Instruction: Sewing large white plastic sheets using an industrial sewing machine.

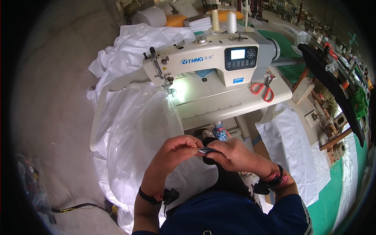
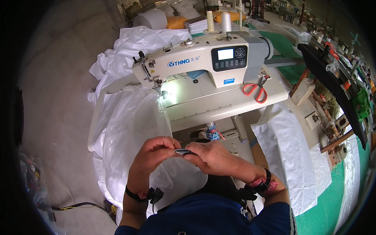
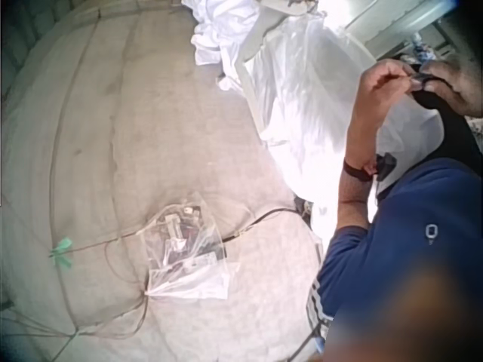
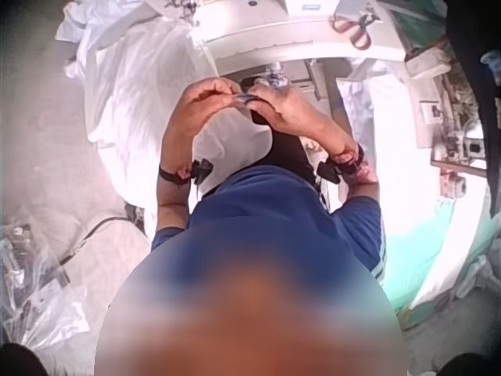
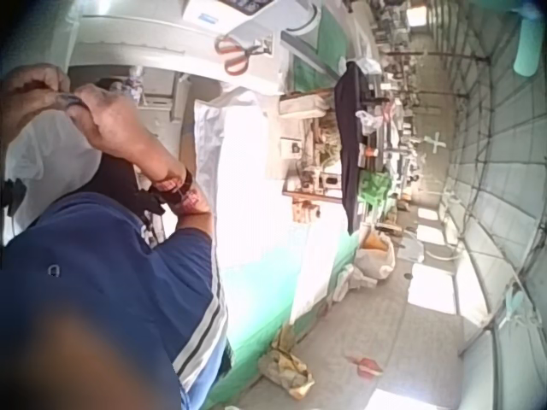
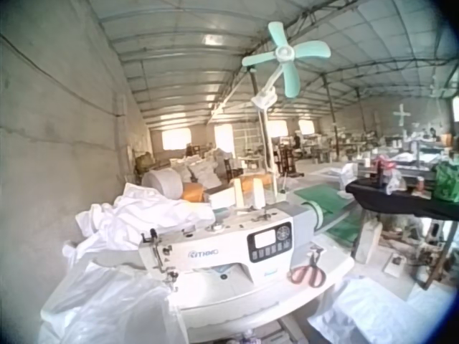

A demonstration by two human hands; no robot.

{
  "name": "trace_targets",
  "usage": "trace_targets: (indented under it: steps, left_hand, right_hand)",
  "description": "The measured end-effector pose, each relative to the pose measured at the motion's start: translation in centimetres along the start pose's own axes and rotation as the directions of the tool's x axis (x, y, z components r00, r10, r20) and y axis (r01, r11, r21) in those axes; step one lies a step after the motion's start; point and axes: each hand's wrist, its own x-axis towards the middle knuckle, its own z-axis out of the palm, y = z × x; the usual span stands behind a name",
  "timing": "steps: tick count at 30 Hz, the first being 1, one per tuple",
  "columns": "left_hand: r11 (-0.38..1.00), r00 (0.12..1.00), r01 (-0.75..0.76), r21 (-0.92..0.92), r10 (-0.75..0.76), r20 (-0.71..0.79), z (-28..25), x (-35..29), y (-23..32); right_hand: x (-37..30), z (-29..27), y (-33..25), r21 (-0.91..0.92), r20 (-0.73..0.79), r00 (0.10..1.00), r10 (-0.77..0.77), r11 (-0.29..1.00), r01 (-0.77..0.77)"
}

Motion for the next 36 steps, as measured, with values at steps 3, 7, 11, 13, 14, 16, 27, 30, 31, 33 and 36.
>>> trace_targets:
  steps: [3,7,11,13,14,16,27,30,31,33,36]
  left_hand:
    - [0.998,0.997,-0.005,-0.06,0.0,-0.077,-0.4,0.4,0.0]
    - [0.999,0.964,0.021,0.03,-0.013,-0.267,-1.2,1.3,0.0]
    - [0.974,0.947,-0.001,0.225,0.073,-0.313,-2.3,2.1,-0.2]
    - [0.955,0.933,0.024,0.297,0.085,-0.349,-2.8,2.1,-0.3]
    - [0.948,0.924,0.057,0.314,0.07,-0.377,-3.1,2.0,-0.3]
    - [0.936,0.906,0.084,0.342,0.071,-0.418,-3.4,1.8,-0.4]
    - [0.971,0.889,0.114,0.21,-0.005,-0.457,-3.6,2.2,-1.0]
    - [0.948,0.88,0.178,0.263,-0.034,-0.473,-4.4,2.3,-1.9]
    - [0.932,0.88,0.178,0.315,-0.008,-0.475,-4.9,2.3,-1.9]
    - [0.838,0.88,0.115,0.533,0.163,-0.445,-6.2,2.7,-2.2]
    - [0.365,0.774,0.151,0.919,0.534,-0.339,-10.6,3.9,-0.5]
  right_hand:
    - [0.3,-0.1,2.1,-0.043,-0.09,0.995,0.041,0.998,-0.045]
    - [3.8,0.2,11.1,-0.443,-0.353,0.93,0.098,0.859,-0.258]
    - [6.9,1.7,20.0,-0.648,-0.3,0.943,0.143,0.695,-0.312]
    - [8.2,1.6,21.3,-0.778,-0.3,0.954,-0.02,0.584,-0.232]
    - [8.6,1.7,20.9,-0.832,-0.283,0.959,0.006,0.496,-0.249]
    - [8.8,2.0,18.1,-0.731,-0.283,0.944,-0.168,0.675,-0.099]
    - [6.7,6.6,7.1,0.535,-0.151,0.976,0.158,0.843,-0.054]
    - [6.4,6.7,7.9,0.455,-0.162,0.977,0.135,0.889,-0.047]
    - [6.2,6.6,8.2,0.448,-0.153,0.979,0.136,0.893,-0.054]
    - [5.9,6.2,9.0,0.464,-0.158,0.971,0.18,0.882,-0.088]
    - [5.3,4.6,11.3,0.428,-0.241,0.939,0.245,0.895,-0.124]
